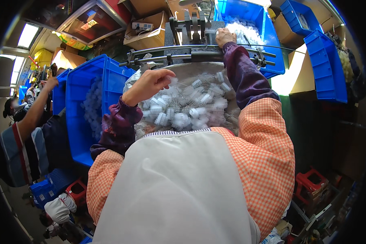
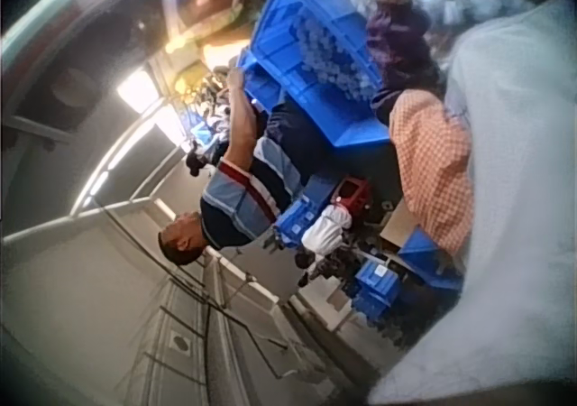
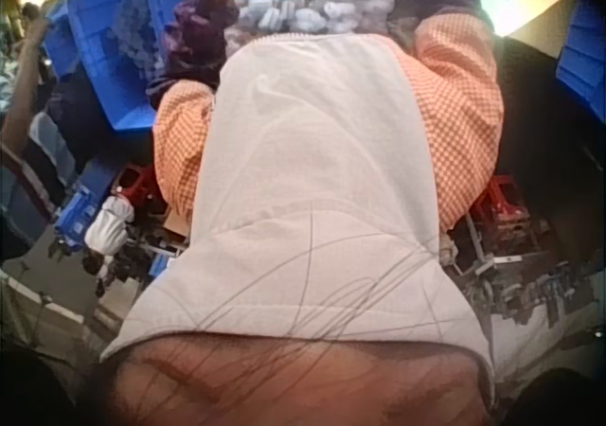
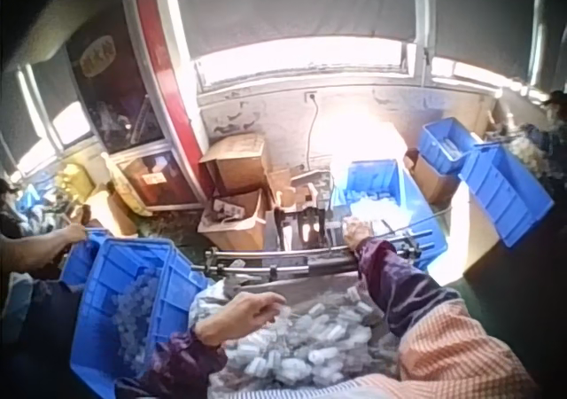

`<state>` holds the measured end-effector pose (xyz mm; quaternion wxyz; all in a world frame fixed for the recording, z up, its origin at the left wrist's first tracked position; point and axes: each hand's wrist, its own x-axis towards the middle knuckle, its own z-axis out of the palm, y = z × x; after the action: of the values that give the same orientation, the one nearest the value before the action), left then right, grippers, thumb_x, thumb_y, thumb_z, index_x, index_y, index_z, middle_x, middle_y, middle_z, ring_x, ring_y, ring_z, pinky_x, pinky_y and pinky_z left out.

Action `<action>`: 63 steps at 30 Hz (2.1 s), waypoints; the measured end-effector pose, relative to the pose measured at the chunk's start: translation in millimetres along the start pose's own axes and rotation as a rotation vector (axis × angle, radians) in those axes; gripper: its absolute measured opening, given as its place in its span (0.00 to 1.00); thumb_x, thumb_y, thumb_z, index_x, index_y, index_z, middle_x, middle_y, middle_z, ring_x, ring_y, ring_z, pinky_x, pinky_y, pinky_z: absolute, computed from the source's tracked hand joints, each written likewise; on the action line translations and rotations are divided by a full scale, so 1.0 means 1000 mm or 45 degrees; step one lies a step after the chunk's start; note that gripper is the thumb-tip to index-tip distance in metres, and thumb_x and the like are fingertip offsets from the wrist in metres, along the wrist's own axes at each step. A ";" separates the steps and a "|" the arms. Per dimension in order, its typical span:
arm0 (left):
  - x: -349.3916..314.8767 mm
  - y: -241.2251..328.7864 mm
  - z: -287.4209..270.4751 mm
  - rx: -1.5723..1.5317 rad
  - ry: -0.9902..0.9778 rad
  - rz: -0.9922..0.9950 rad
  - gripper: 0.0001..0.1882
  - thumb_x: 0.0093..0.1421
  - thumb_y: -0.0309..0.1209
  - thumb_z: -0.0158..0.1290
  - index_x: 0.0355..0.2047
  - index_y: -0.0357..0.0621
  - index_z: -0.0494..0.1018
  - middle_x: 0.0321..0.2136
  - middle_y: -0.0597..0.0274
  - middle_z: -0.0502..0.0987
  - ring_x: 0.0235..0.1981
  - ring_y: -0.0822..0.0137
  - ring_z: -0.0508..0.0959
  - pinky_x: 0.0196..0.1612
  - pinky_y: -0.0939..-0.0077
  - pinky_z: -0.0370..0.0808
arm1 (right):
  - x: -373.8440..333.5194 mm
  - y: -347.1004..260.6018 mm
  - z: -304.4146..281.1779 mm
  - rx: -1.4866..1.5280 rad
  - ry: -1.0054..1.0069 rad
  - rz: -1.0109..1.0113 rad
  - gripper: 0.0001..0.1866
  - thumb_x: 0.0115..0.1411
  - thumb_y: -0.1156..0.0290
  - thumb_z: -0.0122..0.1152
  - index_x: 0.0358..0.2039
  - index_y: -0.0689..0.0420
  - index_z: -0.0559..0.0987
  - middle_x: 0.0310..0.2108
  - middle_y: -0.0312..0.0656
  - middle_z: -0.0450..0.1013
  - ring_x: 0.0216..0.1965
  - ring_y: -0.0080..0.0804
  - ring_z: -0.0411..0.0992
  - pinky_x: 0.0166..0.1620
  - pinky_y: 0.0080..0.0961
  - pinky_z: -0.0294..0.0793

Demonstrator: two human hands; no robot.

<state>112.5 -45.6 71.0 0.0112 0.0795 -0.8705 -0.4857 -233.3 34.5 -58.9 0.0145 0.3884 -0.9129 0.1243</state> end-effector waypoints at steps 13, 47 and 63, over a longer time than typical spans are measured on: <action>0.051 0.011 0.041 0.336 0.281 0.328 0.12 0.56 0.25 0.46 0.41 0.39 0.65 0.24 0.47 0.74 0.28 0.48 0.76 0.31 0.65 0.72 | -0.042 0.006 -0.076 0.249 -0.186 -0.149 0.26 0.56 0.60 0.50 0.54 0.56 0.62 0.49 0.50 0.65 0.42 0.39 0.70 0.45 0.33 0.69; 0.027 -0.013 0.099 -0.061 0.175 0.153 0.08 0.51 0.25 0.49 0.32 0.37 0.66 0.26 0.53 0.73 0.28 0.59 0.76 0.33 0.72 0.71 | 0.007 -0.017 0.003 0.142 0.134 -0.197 0.11 0.55 0.60 0.50 0.37 0.48 0.75 0.39 0.37 0.73 0.47 0.35 0.65 0.48 0.35 0.58; 0.021 -0.012 0.076 -0.081 0.329 0.100 0.09 0.51 0.25 0.51 0.33 0.37 0.67 0.27 0.54 0.74 0.26 0.63 0.77 0.31 0.76 0.74 | 0.007 -0.015 0.006 0.160 0.173 -0.228 0.10 0.54 0.61 0.51 0.34 0.48 0.75 0.35 0.40 0.74 0.43 0.38 0.69 0.46 0.37 0.62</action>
<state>86.5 8.8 19.7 0.1448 0.1070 -0.8484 -0.4977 -227.4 18.0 -60.3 0.0632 0.4593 -0.8618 0.2056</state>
